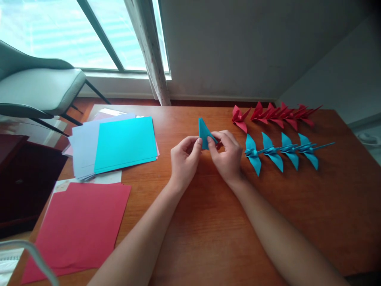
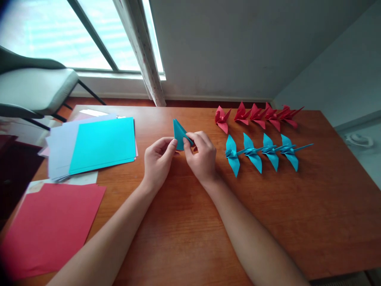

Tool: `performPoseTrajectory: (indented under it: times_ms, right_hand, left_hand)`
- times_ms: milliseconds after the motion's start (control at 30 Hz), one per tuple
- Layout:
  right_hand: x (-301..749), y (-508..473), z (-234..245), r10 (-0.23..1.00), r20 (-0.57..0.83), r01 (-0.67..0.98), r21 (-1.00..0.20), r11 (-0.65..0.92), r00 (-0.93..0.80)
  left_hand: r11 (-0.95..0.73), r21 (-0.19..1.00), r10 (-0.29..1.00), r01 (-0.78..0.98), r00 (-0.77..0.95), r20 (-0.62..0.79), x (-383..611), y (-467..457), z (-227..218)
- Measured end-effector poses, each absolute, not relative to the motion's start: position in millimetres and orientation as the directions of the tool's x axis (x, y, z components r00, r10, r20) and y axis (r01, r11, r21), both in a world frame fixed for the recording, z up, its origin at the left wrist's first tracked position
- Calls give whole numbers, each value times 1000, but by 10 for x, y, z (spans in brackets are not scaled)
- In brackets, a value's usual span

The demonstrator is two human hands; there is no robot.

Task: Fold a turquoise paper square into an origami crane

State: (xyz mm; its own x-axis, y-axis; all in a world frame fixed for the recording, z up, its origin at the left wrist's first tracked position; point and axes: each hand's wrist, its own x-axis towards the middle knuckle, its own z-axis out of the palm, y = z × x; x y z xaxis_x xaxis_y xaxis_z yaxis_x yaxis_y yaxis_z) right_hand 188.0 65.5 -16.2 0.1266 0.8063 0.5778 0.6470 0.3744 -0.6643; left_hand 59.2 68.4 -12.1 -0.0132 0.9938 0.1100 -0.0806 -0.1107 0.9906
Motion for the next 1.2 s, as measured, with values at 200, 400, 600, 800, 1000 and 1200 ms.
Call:
performPoseTrajectory:
  times_ms: [200, 400, 600, 800, 1000, 1200]
  right_hand:
    - [1878, 629, -172, 799, 595, 645, -644, 411, 84]
    - [1880, 645, -176, 823, 543, 602, -717, 351, 167]
    - [1876, 654, -174, 854, 485, 521, -786, 331, 188]
    - [1882, 648, -188, 895, 401, 413, -861, 296, 195]
    - [1848, 559, -113, 917, 399, 306, -872, 382, -7]
    - [1859, 559, -113, 905, 412, 274, -863, 424, -104]
  left_hand:
    - [-107, 983, 994, -146, -2, 108, 570, 662, -90]
    - [-63, 983, 993, -175, 84, 78, 565, 672, -98]
    - [-56, 985, 995, -160, 75, 68, 568, 673, -98]
    - [-32, 991, 994, -130, 97, 45, 567, 670, -85]
    - [-45, 991, 996, -129, 70, 55, 554, 680, -66]
    - [-43, 993, 999, -110, 25, 46, 521, 699, -71]
